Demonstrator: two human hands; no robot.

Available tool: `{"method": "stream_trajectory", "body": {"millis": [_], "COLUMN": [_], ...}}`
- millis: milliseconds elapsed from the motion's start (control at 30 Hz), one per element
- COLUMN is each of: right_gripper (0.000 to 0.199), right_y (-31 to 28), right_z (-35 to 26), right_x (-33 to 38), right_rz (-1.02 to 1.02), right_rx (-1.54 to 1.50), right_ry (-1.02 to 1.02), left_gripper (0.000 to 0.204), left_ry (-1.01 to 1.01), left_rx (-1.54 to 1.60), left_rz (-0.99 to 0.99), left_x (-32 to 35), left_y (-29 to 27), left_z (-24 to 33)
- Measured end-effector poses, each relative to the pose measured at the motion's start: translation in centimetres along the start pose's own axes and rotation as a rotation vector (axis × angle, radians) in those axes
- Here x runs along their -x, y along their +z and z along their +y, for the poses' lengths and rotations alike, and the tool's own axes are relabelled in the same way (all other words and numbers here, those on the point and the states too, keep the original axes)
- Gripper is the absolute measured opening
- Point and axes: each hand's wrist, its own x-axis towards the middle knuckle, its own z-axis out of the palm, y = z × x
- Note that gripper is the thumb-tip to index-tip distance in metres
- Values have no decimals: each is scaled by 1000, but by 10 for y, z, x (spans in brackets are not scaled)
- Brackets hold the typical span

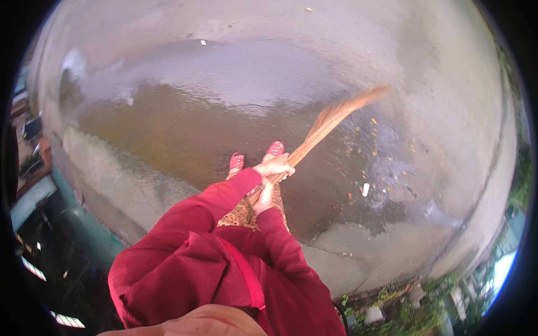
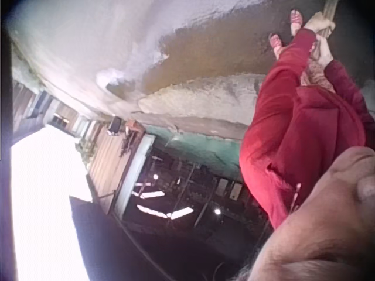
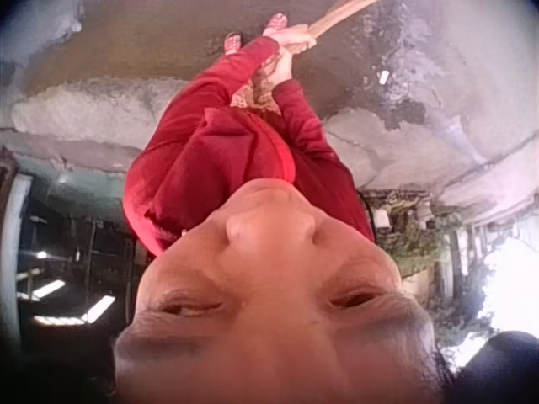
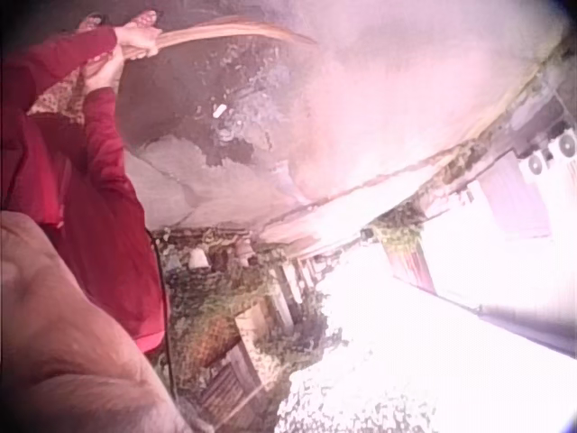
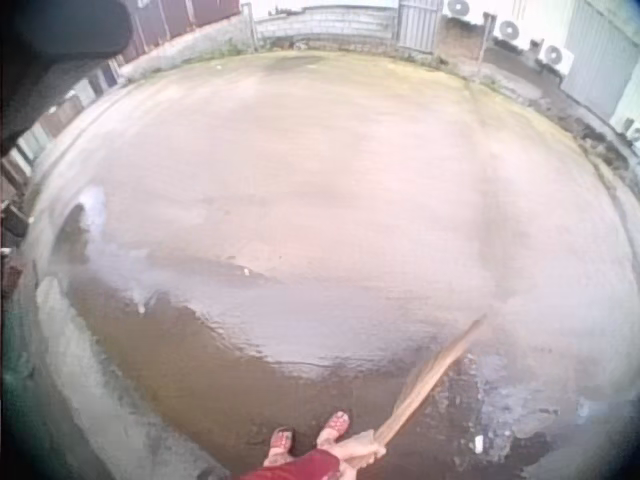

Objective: The person sweeps a wet concrete outdoor area with a traditional broom, moving debris and leaves into a pile. The person walks around the area while sweeping, adjusting position to gather scattered debris.

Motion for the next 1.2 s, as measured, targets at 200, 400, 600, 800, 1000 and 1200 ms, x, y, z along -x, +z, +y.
{"method": "stream_trajectory", "body": {"millis": [200, 400, 600, 800, 1000, 1200], "right_gripper": [10, 19, 7, 7, 12, 13], "right_y": [33, 119, 166, 142, 129, 157], "right_z": [81, -36, -200, -241, -166, -149], "right_x": [-19, -88, -114, -114, -97, -21], "right_rz": [-309, -576, 183, 427, 332, 306], "right_rx": [543, 1575, 1402, 1520, 1790, 1778], "right_ry": [507, -11, -405, -462, -237, -231], "left_gripper": [80, 16, 7, 95, 94, 84], "left_ry": [223, 289, 276, -205, -56, 11], "left_rx": [389, 746, 998, -98, -664, 41], "left_rz": [531, 879, 717, 823, 162, -316], "left_x": [147, 178, 100, -41, -68, -10], "left_y": [-99, -281, -465, -331, -270, -239], "left_z": [-11, -18, -11, 75, 145, 200]}}
